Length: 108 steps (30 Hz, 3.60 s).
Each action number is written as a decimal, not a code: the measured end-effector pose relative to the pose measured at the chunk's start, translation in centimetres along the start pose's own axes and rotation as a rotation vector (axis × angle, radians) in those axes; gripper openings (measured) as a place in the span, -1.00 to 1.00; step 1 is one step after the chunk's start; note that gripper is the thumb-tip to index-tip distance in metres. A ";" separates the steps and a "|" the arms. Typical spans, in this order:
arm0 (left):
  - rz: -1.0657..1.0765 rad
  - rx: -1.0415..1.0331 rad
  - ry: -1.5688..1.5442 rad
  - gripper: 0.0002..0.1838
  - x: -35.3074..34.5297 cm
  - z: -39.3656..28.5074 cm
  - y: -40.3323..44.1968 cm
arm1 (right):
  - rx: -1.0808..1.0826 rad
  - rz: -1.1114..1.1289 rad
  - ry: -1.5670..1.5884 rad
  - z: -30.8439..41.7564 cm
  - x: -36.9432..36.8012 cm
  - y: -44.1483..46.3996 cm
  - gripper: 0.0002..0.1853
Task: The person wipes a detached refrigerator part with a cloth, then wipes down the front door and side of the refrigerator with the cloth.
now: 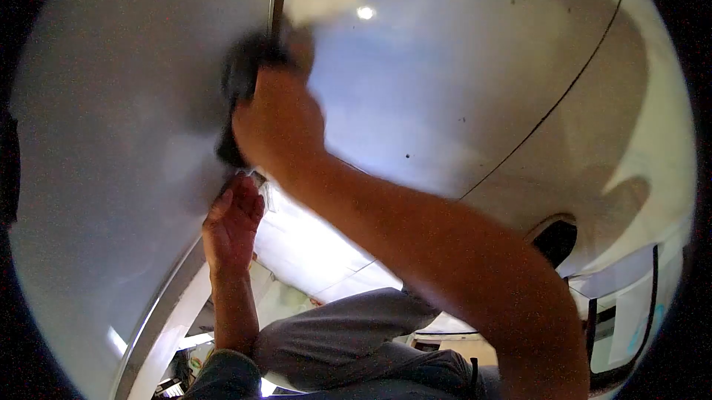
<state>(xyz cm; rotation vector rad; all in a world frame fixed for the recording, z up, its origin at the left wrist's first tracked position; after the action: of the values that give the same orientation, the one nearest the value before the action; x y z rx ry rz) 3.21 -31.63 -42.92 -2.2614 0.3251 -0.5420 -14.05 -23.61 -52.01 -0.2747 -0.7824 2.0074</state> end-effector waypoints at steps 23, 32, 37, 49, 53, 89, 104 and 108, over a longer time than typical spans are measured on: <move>-0.072 0.025 -0.040 -0.68 2.7 0.5 1.5 | 0.192 -0.055 -0.147 3.9 4.7 7.4 -0.62; -0.039 0.010 -0.064 -0.68 3.4 0.6 1.4 | 0.292 -0.205 -0.119 8.0 7.9 14.4 -0.66; -0.032 0.018 -0.053 -0.69 3.0 0.8 1.3 | 0.330 -0.177 -0.080 7.8 8.5 12.0 -0.64; -0.007 -0.014 -0.056 -0.76 2.7 0.4 0.9 | 0.450 -0.231 -0.168 7.5 6.4 8.5 -0.68; 0.045 -0.035 -0.032 -0.72 3.1 0.5 1.3 | 0.485 -0.158 -0.110 5.4 4.1 6.0 -0.70; 0.084 -0.036 -0.427 -0.62 7.9 -1.1 -5.9 | -0.154 0.556 -0.143 6.6 -1.2 -6.8 -0.63; -0.231 -0.407 -0.029 -0.50 -0.6 -10.7 -16.5 | -0.250 0.086 0.433 7.1 4.6 8.6 -0.75; -0.326 -0.471 -0.024 -0.51 0.7 -10.4 -16.7 | -0.275 -0.031 0.506 5.5 7.0 11.7 -0.76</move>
<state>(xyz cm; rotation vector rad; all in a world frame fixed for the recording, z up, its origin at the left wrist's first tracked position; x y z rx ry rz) -0.09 -27.32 -23.97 -2.8007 0.0715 -0.6562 -28.55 -24.31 -54.23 -0.8843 -0.7227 1.6894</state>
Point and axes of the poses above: each hand's wrist, its own y-axis towards the middle knuckle, its own x-axis out of the back of the hand, z = x × y, the point moved 1 cm from there along y, towards the middle knuckle, and after that the axes turned 10 degrees about -z, right-handed, at the moved point
